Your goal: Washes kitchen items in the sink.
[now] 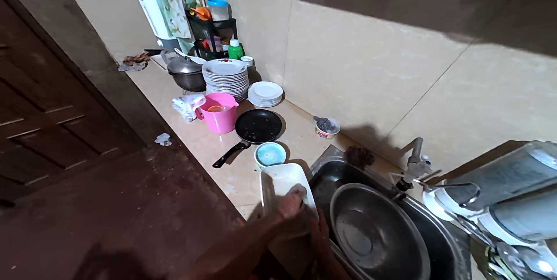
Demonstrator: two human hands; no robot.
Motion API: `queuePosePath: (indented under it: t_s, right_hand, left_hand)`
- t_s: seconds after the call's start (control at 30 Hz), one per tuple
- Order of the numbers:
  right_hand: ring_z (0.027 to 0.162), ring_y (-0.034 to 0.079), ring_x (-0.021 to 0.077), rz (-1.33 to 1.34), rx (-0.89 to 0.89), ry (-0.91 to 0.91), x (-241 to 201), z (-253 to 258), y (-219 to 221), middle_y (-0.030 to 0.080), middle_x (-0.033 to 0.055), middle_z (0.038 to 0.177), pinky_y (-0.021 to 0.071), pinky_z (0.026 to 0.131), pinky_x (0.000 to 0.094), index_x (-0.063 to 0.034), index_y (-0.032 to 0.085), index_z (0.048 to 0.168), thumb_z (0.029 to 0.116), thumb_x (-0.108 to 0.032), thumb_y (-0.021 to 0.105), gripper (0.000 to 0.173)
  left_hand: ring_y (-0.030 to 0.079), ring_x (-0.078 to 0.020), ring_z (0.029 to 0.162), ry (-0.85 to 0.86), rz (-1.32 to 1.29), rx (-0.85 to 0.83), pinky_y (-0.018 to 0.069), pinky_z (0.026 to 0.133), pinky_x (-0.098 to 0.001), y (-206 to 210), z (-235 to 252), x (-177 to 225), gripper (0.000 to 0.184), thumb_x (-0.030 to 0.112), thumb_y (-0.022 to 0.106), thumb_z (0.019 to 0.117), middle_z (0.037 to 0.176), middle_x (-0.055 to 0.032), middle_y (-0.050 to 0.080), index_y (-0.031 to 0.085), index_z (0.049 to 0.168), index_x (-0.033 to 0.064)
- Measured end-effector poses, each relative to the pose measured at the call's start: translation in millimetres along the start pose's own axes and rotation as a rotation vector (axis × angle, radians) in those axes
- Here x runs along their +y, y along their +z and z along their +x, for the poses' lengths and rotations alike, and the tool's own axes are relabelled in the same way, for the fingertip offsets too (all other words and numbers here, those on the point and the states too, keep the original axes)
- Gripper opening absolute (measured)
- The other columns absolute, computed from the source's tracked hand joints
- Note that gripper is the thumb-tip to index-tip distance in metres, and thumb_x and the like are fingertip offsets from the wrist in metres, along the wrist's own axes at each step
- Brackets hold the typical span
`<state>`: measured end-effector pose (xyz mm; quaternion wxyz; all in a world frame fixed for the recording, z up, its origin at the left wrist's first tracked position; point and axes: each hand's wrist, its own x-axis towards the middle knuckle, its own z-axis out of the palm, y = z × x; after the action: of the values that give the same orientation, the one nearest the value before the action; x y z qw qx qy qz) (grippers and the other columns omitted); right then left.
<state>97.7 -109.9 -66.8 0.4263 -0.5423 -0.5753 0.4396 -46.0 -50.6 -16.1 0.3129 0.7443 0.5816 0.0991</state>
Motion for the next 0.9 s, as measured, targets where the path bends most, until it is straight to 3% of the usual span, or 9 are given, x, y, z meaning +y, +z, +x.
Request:
queuePosePath:
  t_s: [0.07, 0.17, 0.2, 0.3, 0.37, 0.5, 0.63, 0.73, 0.9]
  right_hand:
    - [0.130, 0.054, 0.0358, -0.001, 0.004, -0.033, 4, 1, 0, 0.052, 0.0343, 0.140, 0.0420, 0.111, 0.0455, 0.0148, 0.040, 0.145, 0.1012, -0.010, 0.042, 0.050]
    - [0.127, 0.056, 0.0323, 0.036, -0.009, -0.022, 5, 1, -7, 0.055, 0.0322, 0.137, 0.0440, 0.110, 0.0429, 0.0140, 0.042, 0.144, 0.1040, -0.013, 0.042, 0.048]
    - [0.127, 0.057, 0.0309, 0.055, -0.009, -0.010, 4, 0, -10, 0.056, 0.0311, 0.137, 0.0439, 0.110, 0.0422, 0.0134, 0.044, 0.143, 0.1045, -0.013, 0.042, 0.047]
    - [0.123, 0.059, 0.0270, 0.102, 0.042, 0.025, 5, -5, -16, 0.058, 0.0290, 0.133, 0.0459, 0.108, 0.0401, 0.0128, 0.048, 0.140, 0.1054, -0.013, 0.037, 0.045]
    - [0.118, 0.060, 0.0243, 0.125, 0.107, 0.035, 7, -8, -16, 0.060, 0.0269, 0.129, 0.0472, 0.105, 0.0383, 0.0126, 0.051, 0.135, 0.1054, -0.014, 0.036, 0.043]
    - [0.117, 0.060, 0.0210, 0.104, 0.192, -0.151, 23, -13, -12, 0.060, 0.0278, 0.127, 0.0467, 0.104, 0.0333, 0.0165, 0.050, 0.133, 0.1045, -0.019, 0.037, 0.048]
    - [0.121, 0.059, 0.0074, 0.069, 0.190, -0.439, 57, -8, -9, 0.061, 0.0236, 0.130, 0.0462, 0.105, 0.0226, 0.0182, 0.047, 0.134, 0.1024, -0.038, 0.045, 0.064]
    - [0.118, 0.061, 0.0093, 0.091, 0.169, -0.367, 50, -12, -13, 0.063, 0.0228, 0.127, 0.0482, 0.103, 0.0252, 0.0162, 0.049, 0.135, 0.1008, -0.039, 0.050, 0.065]
    - [0.115, 0.063, 0.0110, 0.140, 0.104, -0.286, 47, -14, -21, 0.065, 0.0204, 0.126, 0.0516, 0.101, 0.0286, 0.0134, 0.050, 0.136, 0.0988, -0.045, 0.054, 0.069]
  left_hand:
    - [0.058, -0.0416, 0.129, 0.108, 0.039, -0.074, 0.0441, 0.110, -0.0545, -2, 1, -7, 0.036, 0.015, 0.054, 0.1047, 0.137, -0.0276, 0.059, 0.059, 0.135, -0.0042]
    - [0.054, -0.0400, 0.133, 0.139, 0.087, -0.050, 0.0377, 0.115, -0.0580, -25, -9, -10, 0.040, 0.033, 0.056, 0.1050, 0.136, -0.0230, 0.063, 0.069, 0.127, 0.0016]
    - [0.052, -0.0408, 0.136, 0.117, 0.102, 0.076, 0.0350, 0.116, -0.0592, -35, -15, -12, 0.041, 0.036, 0.057, 0.1036, 0.138, -0.0226, 0.062, 0.070, 0.125, 0.0030]
    - [0.053, -0.0447, 0.133, -0.053, -0.029, 0.558, 0.0399, 0.114, -0.0582, -63, -21, -38, 0.040, 0.022, 0.059, 0.1006, 0.138, -0.0281, 0.059, 0.065, 0.132, -0.0026]
    - [0.055, -0.0445, 0.130, -0.276, -0.216, 0.686, 0.0442, 0.109, -0.0563, -78, -16, -62, 0.044, 0.022, 0.057, 0.1027, 0.139, -0.0299, 0.056, 0.057, 0.138, -0.0047]
    - [0.058, -0.0453, 0.125, -0.551, -0.453, 0.622, 0.0458, 0.105, -0.0583, -77, 10, -93, 0.058, 0.038, 0.060, 0.1033, 0.133, -0.0322, 0.058, 0.050, 0.138, -0.0070]
    - [0.057, -0.0435, 0.130, -0.661, -0.457, 0.518, 0.0423, 0.109, -0.0581, -78, 34, -93, 0.048, 0.033, 0.049, 0.1085, 0.132, -0.0318, 0.061, 0.061, 0.128, -0.0086]
    - [0.056, -0.0438, 0.131, -0.670, -0.380, 0.474, 0.0413, 0.110, -0.0584, -86, 34, -87, 0.046, 0.030, 0.045, 0.1097, 0.134, -0.0322, 0.060, 0.063, 0.125, -0.0092]
    - [0.061, -0.0441, 0.122, -0.478, -0.268, 0.481, 0.0448, 0.106, -0.0588, -114, 37, -74, 0.042, 0.024, 0.044, 0.1093, 0.127, -0.0330, 0.063, 0.063, 0.124, -0.0100]
